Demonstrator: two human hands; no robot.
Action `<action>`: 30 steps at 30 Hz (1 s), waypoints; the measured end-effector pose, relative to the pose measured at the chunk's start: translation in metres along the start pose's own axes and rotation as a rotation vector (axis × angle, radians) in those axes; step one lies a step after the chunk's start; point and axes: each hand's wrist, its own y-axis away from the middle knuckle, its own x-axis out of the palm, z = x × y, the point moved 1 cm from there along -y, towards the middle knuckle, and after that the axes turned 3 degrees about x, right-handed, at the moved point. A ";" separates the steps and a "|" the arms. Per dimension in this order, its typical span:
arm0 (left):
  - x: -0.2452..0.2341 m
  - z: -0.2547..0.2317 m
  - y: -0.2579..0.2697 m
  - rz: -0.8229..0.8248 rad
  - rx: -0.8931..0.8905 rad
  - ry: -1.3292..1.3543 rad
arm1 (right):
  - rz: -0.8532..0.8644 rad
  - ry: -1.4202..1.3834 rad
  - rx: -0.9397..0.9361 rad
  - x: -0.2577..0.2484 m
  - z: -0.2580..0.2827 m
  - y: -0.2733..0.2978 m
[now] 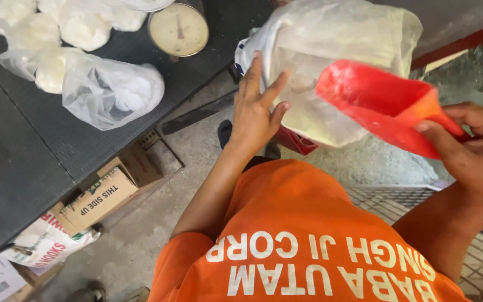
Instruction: Scooping white powder or chunks from a large sack into smaller plastic bags using a red scoop.
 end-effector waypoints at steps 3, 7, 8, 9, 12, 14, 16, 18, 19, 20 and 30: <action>0.005 -0.004 0.003 0.076 -0.045 -0.007 | 0.011 0.470 0.009 0.023 0.021 -0.001; 0.010 -0.009 0.005 0.045 0.018 -0.056 | 0.013 0.969 -0.319 0.047 -0.024 -0.020; 0.011 -0.010 0.005 0.073 -0.010 -0.033 | 0.022 0.975 -0.370 0.056 -0.043 -0.024; 0.011 -0.012 0.005 0.101 -0.038 -0.010 | 0.031 0.982 -0.422 0.065 -0.061 -0.027; 0.013 -0.016 0.004 0.104 -0.020 -0.013 | 0.077 0.956 -0.459 0.095 -0.097 -0.046; 0.013 -0.017 0.003 0.099 -0.015 -0.019 | 0.085 1.019 -0.437 0.110 -0.117 -0.058; 0.013 -0.017 0.001 0.086 -0.012 -0.026 | 0.097 1.083 -0.423 0.123 -0.136 -0.072; 0.012 -0.017 0.000 0.074 -0.005 -0.042 | 0.137 1.179 -0.389 0.131 -0.155 -0.086; 0.013 -0.017 0.000 0.073 -0.010 -0.042 | 0.142 1.180 -0.391 0.134 -0.165 -0.092; 0.013 -0.016 -0.001 0.089 -0.026 -0.036 | 0.138 1.214 -0.389 0.136 -0.176 -0.099; 0.011 -0.015 -0.015 0.133 -0.070 0.009 | 0.233 1.237 -0.429 0.140 -0.208 -0.116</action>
